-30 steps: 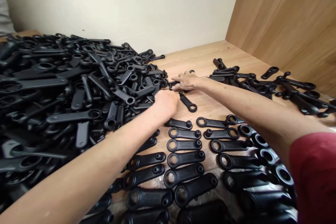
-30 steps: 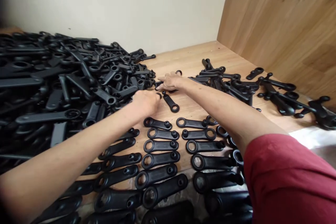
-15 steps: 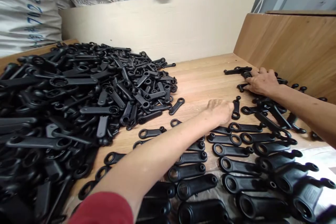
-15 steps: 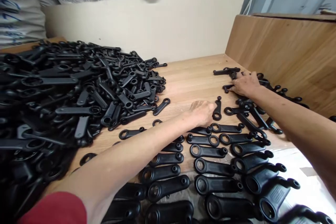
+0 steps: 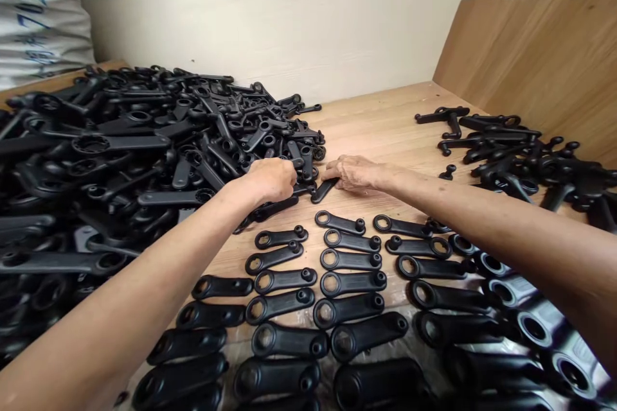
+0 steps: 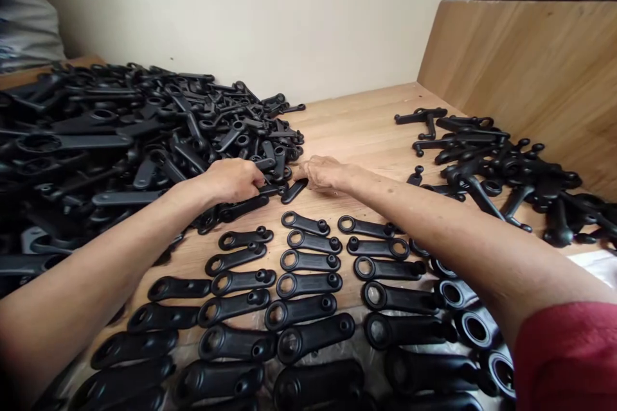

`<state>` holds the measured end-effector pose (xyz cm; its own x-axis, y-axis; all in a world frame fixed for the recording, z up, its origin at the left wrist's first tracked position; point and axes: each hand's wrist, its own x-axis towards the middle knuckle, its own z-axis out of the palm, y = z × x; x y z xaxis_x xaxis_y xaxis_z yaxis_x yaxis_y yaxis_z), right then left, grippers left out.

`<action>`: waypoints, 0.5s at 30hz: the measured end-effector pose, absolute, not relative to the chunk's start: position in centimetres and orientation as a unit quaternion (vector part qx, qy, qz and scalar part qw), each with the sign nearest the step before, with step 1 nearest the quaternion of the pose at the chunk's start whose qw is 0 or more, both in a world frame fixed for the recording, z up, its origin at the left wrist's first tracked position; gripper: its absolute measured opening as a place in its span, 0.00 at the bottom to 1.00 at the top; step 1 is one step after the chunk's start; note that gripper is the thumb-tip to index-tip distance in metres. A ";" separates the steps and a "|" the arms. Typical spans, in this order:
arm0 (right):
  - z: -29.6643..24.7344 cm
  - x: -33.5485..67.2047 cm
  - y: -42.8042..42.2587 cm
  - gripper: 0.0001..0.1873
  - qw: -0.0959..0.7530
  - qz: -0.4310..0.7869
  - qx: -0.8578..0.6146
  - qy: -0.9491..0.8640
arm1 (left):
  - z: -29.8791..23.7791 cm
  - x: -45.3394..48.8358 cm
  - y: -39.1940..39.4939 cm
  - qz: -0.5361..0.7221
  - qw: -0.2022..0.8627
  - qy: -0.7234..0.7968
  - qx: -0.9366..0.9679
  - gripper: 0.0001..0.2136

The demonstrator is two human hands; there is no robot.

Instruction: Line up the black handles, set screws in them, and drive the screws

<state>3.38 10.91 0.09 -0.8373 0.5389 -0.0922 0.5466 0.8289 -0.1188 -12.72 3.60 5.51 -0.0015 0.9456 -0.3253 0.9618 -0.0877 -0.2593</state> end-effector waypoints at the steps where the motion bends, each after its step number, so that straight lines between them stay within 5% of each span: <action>1: 0.0 3.7 11.0 0.20 0.040 -0.072 0.297 0.951 | 5.4 -12.6 3.4 -0.224 0.016 0.679 0.699 0.07; 9: 1.7 11.7 11.6 0.12 0.167 -0.036 0.481 0.860 | 6.1 -13.7 3.6 -0.250 0.013 0.693 0.675 0.09; 11: 2.1 12.7 10.8 0.19 0.195 -0.025 0.526 0.828 | 6.1 -14.3 3.8 -0.246 0.024 0.689 0.681 0.09; 15: 3.3 12.7 9.4 0.20 0.155 -0.005 0.542 0.826 | 5.8 -14.9 4.1 -0.232 0.049 0.675 0.698 0.08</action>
<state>12.72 9.38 3.31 -0.3636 0.8942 -0.2613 0.8970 0.4117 0.1609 -14.86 4.09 5.80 -0.0194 0.9201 -0.3911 0.9659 -0.0838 -0.2449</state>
